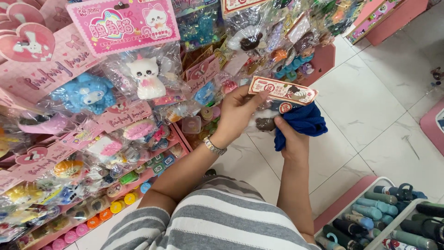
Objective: The recorder is cleaning and dusting various items on retail shelves using a blue cloth.
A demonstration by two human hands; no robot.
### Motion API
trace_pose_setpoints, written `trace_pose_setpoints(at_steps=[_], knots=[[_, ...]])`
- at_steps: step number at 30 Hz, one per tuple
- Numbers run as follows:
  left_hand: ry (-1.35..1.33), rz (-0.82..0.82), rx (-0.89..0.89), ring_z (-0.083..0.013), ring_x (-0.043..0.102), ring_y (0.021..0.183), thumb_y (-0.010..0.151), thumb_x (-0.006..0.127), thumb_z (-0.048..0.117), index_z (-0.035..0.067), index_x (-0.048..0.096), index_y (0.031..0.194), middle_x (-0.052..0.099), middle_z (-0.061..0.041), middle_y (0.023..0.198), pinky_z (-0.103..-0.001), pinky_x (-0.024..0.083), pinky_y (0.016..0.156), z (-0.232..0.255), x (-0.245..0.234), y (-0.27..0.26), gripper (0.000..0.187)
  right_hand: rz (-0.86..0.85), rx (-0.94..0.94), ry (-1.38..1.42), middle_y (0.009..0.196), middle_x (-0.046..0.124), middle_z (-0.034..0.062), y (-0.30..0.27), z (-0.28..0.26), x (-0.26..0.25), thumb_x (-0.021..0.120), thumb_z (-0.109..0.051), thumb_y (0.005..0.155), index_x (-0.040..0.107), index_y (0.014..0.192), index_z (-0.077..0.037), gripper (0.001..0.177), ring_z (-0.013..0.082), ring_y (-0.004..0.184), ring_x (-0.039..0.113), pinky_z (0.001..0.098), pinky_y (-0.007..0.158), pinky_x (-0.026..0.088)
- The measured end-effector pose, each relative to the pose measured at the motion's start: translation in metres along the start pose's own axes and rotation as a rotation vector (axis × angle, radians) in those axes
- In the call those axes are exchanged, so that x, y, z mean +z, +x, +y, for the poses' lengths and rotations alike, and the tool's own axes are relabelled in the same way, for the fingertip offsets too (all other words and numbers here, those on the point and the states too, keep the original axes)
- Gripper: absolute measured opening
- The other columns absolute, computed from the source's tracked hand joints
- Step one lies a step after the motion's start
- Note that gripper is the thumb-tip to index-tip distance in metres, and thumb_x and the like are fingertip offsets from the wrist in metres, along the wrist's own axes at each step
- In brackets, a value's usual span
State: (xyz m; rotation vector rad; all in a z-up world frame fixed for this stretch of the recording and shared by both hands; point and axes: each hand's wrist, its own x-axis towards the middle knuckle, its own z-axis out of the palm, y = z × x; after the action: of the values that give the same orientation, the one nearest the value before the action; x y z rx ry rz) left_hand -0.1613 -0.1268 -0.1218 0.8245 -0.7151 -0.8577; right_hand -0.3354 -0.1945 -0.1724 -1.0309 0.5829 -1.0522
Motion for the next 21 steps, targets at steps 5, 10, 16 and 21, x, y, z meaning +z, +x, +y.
trace_pose_setpoints(at_steps=[5,10,16,21], knots=[[0.102,0.093,0.153,-0.0006,0.060,0.082,0.101,0.071,0.012,0.000,0.075,0.112,0.073,0.004,0.095,-0.020,0.048,0.069,0.035,0.016,0.009,0.017,0.052,-0.050,0.006,0.114,0.067,0.0043,-0.010,-0.020,0.022,0.072,0.000,0.092,0.058,0.127,-0.008,0.039,0.0179,0.098,0.065,0.0333,0.082,0.054],[0.127,0.220,0.354,0.0013,0.056,0.078,0.101,0.072,0.009,-0.002,0.074,0.110,0.070,0.006,0.089,-0.018,0.041,0.064,0.081,0.020,0.049,0.014,0.111,-0.046,0.059,0.098,0.066,0.0085,-0.018,-0.018,0.006,0.072,-0.007,0.095,0.058,0.119,-0.006,0.028,0.0225,0.078,0.065,0.0375,0.065,0.053],[0.174,0.256,0.562,0.0018,0.053,0.075,0.101,0.072,0.008,-0.003,0.072,0.100,0.066,0.006,0.083,-0.020,0.042,0.063,0.078,0.013,0.101,0.010,0.145,-0.010,-0.006,0.097,0.067,0.0082,-0.026,-0.014,0.001,0.073,-0.007,0.093,0.061,0.116,-0.005,0.025,0.0212,0.080,0.064,0.0380,0.066,0.054],[0.018,0.226,0.516,-0.0065,0.074,0.080,0.099,0.071,0.010,-0.004,0.073,0.106,0.078,-0.003,0.092,-0.025,0.061,0.071,0.073,0.008,0.112,0.016,0.180,0.092,0.044,0.098,0.069,0.0074,-0.028,-0.017,0.004,0.072,-0.010,0.092,0.064,0.115,-0.005,0.024,0.0212,0.082,0.068,0.0378,0.066,0.056]])
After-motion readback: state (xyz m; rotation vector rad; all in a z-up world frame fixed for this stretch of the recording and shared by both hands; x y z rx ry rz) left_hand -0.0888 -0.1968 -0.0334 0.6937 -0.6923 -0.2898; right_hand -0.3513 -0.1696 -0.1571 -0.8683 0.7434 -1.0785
